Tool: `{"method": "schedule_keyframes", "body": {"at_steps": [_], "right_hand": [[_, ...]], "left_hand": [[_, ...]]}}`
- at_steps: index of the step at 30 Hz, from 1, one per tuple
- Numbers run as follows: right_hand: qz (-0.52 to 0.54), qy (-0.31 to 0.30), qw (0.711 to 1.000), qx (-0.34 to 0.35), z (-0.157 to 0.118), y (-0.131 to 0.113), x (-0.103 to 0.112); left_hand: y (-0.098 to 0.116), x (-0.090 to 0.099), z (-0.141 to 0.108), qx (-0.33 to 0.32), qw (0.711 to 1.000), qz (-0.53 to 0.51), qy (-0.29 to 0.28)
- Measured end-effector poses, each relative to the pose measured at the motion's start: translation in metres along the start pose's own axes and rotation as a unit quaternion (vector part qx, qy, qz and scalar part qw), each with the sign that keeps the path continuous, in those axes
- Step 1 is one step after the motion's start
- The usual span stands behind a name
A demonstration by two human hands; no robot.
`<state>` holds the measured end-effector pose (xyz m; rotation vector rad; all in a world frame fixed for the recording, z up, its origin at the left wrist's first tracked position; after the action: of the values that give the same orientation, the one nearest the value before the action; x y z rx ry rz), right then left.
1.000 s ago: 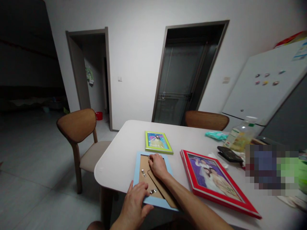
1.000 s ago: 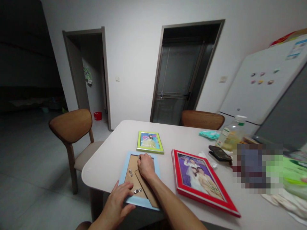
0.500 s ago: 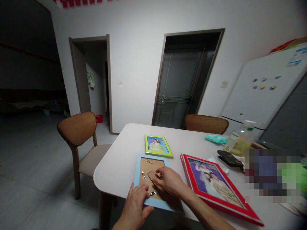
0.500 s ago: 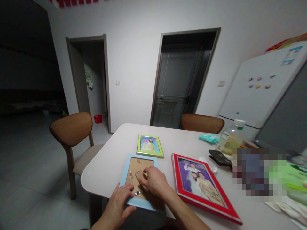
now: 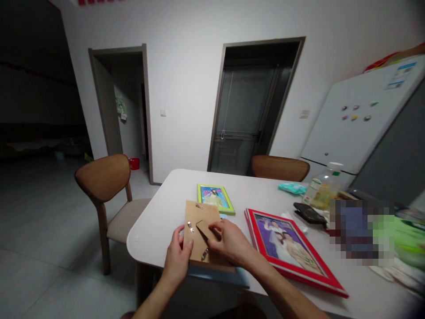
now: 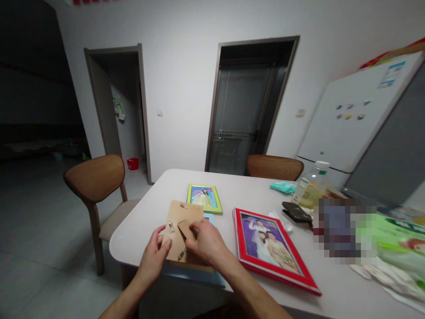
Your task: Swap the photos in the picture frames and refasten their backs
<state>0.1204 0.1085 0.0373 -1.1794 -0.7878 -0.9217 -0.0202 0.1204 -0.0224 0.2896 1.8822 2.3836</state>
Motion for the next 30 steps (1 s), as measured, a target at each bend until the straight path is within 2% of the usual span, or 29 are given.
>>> {"method": "schedule_keyframes", "body": {"at_steps": [3, 6, 9, 11, 16, 18, 20, 21, 23, 24, 27, 28, 30], "right_hand": [[0.054, 0.016, 0.998, 0.04, -0.002, -0.011, 0.003], [0.057, 0.033, 0.998, 0.009, -0.006, 0.017, -0.003], [-0.017, 0.023, 0.998, -0.061, -0.011, 0.06, -0.018], [-0.054, 0.008, 0.995, -0.088, -0.015, 0.078, -0.028], [-0.07, -0.008, 0.99, -0.124, -0.014, 0.095, -0.04], [-0.046, 0.003, 0.989, -0.138, -0.011, 0.099, -0.037], [0.008, 0.027, 0.986, -0.162, -0.009, 0.105, -0.03], [0.056, 0.037, 0.982, -0.179, -0.01, 0.109, -0.027], [0.205, 0.044, 0.956, -0.207, -0.012, 0.113, -0.026], [0.295, 0.039, 0.929, -0.218, -0.014, 0.111, -0.028], [0.516, 0.029, 0.828, -0.219, -0.018, 0.091, -0.029], [0.555, 0.033, 0.804, -0.21, -0.019, 0.083, -0.026], [0.591, 0.042, 0.783, -0.19, -0.019, 0.068, -0.018]], "left_hand": [[-0.008, 0.02, 0.008, 0.055, 0.992, -0.112, 0.024], [-0.025, 0.056, 0.009, 0.094, 0.983, -0.137, 0.073], [-0.041, 0.091, 0.007, 0.109, 0.986, -0.075, 0.097], [-0.048, 0.108, 0.008, 0.113, 0.988, -0.017, 0.101], [-0.051, 0.143, 0.013, 0.105, 0.983, 0.093, 0.12], [-0.046, 0.155, 0.015, 0.091, 0.975, 0.141, 0.143], [-0.038, 0.159, 0.013, 0.076, 0.966, 0.178, 0.173], [-0.032, 0.155, 0.01, 0.065, 0.962, 0.194, 0.183], [-0.016, 0.129, 0.004, 0.027, 0.96, 0.217, 0.173], [-0.004, 0.105, 0.002, -0.008, 0.962, 0.234, 0.141], [0.027, 0.015, -0.012, -0.095, 0.969, 0.227, 0.0], [0.037, -0.01, -0.017, -0.117, 0.968, 0.222, -0.029], [0.053, -0.05, -0.023, -0.151, 0.963, 0.213, -0.069]]}}
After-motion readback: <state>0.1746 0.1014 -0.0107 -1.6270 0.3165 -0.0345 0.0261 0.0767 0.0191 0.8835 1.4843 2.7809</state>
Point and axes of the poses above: each hand's wrist, its own z-axis towards the middle knuckle, its own x-axis out of the back of the hand, y = z × x, the point moved 10 cm from there along z, towards the middle knuckle, and after that the axes turned 2 degrees about -y, right-handed, at the moved point
